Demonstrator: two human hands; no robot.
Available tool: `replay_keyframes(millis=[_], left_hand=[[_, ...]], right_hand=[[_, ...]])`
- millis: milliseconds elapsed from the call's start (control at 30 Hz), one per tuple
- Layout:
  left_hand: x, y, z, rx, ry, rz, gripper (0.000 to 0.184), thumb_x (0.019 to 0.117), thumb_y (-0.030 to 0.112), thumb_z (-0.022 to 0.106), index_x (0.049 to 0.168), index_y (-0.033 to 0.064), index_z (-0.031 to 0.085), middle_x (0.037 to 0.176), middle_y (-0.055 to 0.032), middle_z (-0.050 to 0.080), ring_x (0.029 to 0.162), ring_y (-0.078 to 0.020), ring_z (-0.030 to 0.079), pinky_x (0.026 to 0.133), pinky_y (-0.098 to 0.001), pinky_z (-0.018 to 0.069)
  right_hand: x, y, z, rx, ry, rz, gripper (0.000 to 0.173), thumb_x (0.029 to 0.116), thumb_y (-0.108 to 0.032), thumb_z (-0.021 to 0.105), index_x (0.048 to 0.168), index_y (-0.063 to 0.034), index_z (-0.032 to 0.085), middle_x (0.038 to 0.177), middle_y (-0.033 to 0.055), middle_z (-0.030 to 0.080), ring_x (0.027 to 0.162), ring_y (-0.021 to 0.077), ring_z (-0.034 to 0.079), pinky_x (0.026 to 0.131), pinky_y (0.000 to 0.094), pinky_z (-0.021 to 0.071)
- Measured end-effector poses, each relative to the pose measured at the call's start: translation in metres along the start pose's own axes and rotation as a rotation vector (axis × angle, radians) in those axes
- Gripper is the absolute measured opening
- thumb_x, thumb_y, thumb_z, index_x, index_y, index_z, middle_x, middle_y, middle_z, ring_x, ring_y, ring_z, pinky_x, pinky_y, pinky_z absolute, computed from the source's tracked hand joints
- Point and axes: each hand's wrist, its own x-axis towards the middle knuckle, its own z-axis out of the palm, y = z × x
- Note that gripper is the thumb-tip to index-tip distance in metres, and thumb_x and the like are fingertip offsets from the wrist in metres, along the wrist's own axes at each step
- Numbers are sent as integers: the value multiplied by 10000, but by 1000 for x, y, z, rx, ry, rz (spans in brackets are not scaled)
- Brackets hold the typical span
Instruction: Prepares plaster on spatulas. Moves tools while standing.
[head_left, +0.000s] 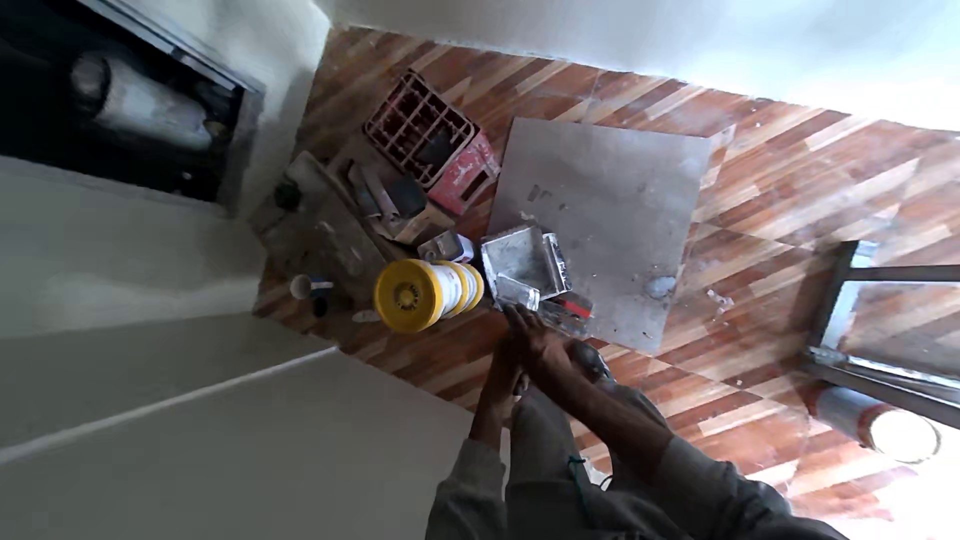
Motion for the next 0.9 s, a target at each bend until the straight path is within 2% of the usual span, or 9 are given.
replay_keyframes(millis=[100,133,200,233,267,333,367,467,900], left_hand=[[-20,4,-2,87,-13,9,463,1093,149,418,1518,-13,334,1207,-135,607,937,-89,603,820,-256,528],[-19,2,0,81,-11,5,452,1085,132,418,1502,-25,344,1166,-123,612,908,-78,605,807,-243,532],[-3,-7,12,9,40,-22,179,1057,103,447,1192,7,516,685,-20,577,496,-65,548,468,-209,500],[2,-8,16,-21,63,-64,120,1065,104,450,1071,19,534,581,-15,535,412,-86,510,392,-223,466],[2,-7,15,0,97,-86,112,1064,110,470,1084,26,541,601,-24,547,430,-96,522,401,-236,474],[-11,-7,2,74,70,-91,385,1077,125,471,1445,20,440,1044,-106,654,812,-133,629,717,-309,559],[-10,-9,-1,63,43,-59,405,1086,137,439,1468,8,407,1087,-102,637,847,-107,620,758,-279,553],[9,-8,5,-123,99,-101,197,1089,164,427,979,40,533,545,-11,494,371,-83,462,351,-226,436],[16,-17,9,-226,-96,-142,266,1083,182,398,887,51,521,512,6,446,343,-87,428,327,-234,421]], right_hand=[[-4,-16,1,-59,-78,40,532,1029,-95,488,1559,-114,448,1573,208,449,1430,418,451,1099,545,448],[1,-17,-1,-56,-94,57,549,1020,-80,492,1565,-119,439,1575,213,443,1418,429,459,1087,553,455],[20,-6,-6,-19,-99,118,579,991,-48,511,1560,-124,436,1537,200,485,1341,413,531,1042,538,494],[26,1,-4,11,-67,120,576,978,-23,503,1545,-116,459,1487,193,538,1282,397,586,1022,517,520],[25,1,-3,42,-64,111,570,983,-20,495,1543,-118,464,1480,184,551,1280,383,595,1036,504,518],[6,-7,4,73,-104,90,541,1016,-59,487,1553,-113,454,1527,200,505,1359,402,531,1078,526,482],[0,-6,8,62,-103,95,525,1027,-80,480,1550,-104,455,1537,206,492,1377,411,510,1074,535,475],[13,9,11,88,-30,147,516,1005,-56,489,1520,-103,500,1445,184,588,1259,390,612,1029,523,516],[-4,30,8,169,75,248,514,995,-39,499,1492,-164,544,1379,193,625,1197,387,647,991,539,545]])
